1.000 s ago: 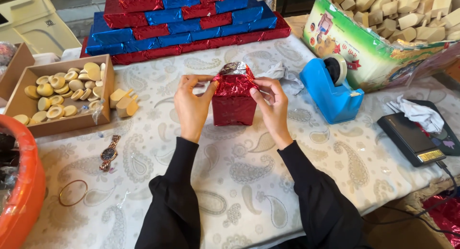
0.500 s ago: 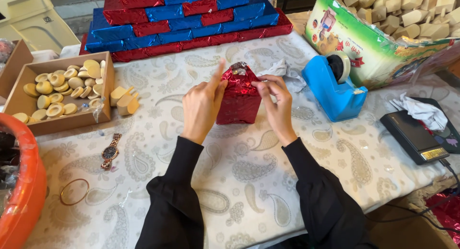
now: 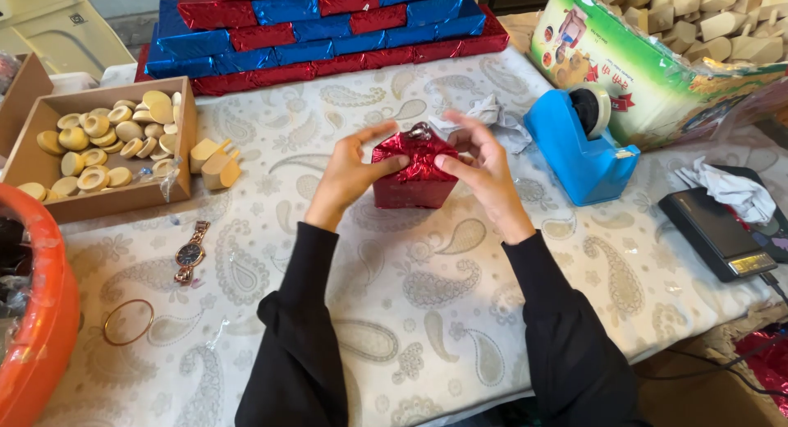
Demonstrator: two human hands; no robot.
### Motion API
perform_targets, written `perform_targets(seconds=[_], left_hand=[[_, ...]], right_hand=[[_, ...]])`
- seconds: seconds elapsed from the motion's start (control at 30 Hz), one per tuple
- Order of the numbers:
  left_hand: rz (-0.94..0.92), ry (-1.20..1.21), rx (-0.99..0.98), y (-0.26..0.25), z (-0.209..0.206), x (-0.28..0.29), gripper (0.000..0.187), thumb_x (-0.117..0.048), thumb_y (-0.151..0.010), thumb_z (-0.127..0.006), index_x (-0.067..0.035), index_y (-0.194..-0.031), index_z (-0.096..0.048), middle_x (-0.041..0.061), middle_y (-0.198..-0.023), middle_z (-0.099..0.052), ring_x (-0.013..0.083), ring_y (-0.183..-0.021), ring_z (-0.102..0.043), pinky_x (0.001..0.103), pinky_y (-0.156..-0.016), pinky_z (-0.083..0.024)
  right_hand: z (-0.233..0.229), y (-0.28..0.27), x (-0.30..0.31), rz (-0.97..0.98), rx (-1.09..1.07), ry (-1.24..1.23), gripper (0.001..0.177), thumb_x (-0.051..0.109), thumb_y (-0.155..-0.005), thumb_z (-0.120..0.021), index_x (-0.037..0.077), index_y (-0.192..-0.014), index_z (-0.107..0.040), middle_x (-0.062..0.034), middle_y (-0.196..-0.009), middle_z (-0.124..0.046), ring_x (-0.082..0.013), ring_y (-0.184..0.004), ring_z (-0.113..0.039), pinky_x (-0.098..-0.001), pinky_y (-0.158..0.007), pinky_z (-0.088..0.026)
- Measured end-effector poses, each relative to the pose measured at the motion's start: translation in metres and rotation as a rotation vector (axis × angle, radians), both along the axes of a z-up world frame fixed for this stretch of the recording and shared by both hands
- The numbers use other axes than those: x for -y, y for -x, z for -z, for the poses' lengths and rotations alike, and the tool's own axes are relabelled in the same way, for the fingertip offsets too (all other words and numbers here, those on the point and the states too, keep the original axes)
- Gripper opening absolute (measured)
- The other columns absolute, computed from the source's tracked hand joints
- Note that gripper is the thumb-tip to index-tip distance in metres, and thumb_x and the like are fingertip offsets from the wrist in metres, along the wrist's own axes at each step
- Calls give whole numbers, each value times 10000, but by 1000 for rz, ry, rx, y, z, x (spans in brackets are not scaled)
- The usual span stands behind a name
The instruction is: The person is wrapping small wooden blocks in red foil paper and securing them with tape.
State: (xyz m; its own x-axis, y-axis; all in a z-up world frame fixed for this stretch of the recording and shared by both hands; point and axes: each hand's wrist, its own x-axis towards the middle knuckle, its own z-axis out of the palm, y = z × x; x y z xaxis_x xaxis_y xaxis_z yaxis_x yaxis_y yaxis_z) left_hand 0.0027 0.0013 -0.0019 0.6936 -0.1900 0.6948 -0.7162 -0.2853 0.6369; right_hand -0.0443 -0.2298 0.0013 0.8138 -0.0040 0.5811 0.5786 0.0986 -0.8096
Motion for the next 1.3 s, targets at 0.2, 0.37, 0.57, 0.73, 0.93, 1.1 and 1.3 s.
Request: perform_targets(seconds=[0.2,0.37,0.57,0.73,0.93,1.1,1.3], left_hand=[[371,130,-779,-5,-2,-1,347,-51,-850,-790,-7,-1193,-768,91,-1069,-799,126,-971,-727,274,-893,-571],[387,112,-506,-1,-6,3,408,84,-842,-574,-14,-1186,-769,85,-1157,-789,117,-1027,-703,261,-942,-555],[365,124,-487,3,-8,5,414,93,-831,-557,-2,-1178,-762,99,-1188,-780,126,-1061,-709,266,-977,-547],[303,124,-445,6,-12,10,400,94,-830,-551,-10,-1150,-769,99,-1156,-792,145,-1052,-721,288,-979,-558],[225,91,-265,8,-10,14,395,113,-829,-541,-24,-1093,-801,114,-1162,-793,244,-1293,-655,344,-1109,-480],[115,122,-318,10,-13,16,384,97,-839,-588,-53,-1126,-794,100,-1147,-788,246,-1347,-617,342,-1091,-483],[204,64,-274,25,-39,-2,338,30,-818,-783,-61,-1144,-781,112,-1163,-786,248,-1325,-612,365,-1083,-474]], right_hand=[[6,-7,10,-111,-208,81,161,-47,-883,-724,-23,-1041,-744,-10,-1156,-623,-91,-1033,-638,-258,-891,-540],[11,-12,2,12,-30,152,174,-93,-872,-691,-4,-1005,-759,-48,-1116,-677,-117,-1033,-652,-252,-881,-526],[-8,-1,9,32,120,286,180,-89,-916,-735,-11,-1077,-755,-85,-1185,-706,-179,-1145,-655,-290,-1031,-500],[-12,3,9,-161,-41,244,317,-50,-903,-681,1,-1215,-715,-97,-1302,-659,-179,-1245,-613,-308,-1073,-490],[-9,4,10,-89,53,311,244,-63,-954,-671,5,-1179,-735,-106,-1326,-671,-204,-1277,-630,-343,-1109,-511],[-9,4,10,-41,93,360,245,-82,-965,-657,15,-1173,-741,-93,-1304,-679,-197,-1249,-642,-331,-1092,-522],[-10,3,9,1,135,389,250,-104,-955,-654,24,-1148,-746,-101,-1287,-693,-201,-1237,-657,-330,-1082,-537]])
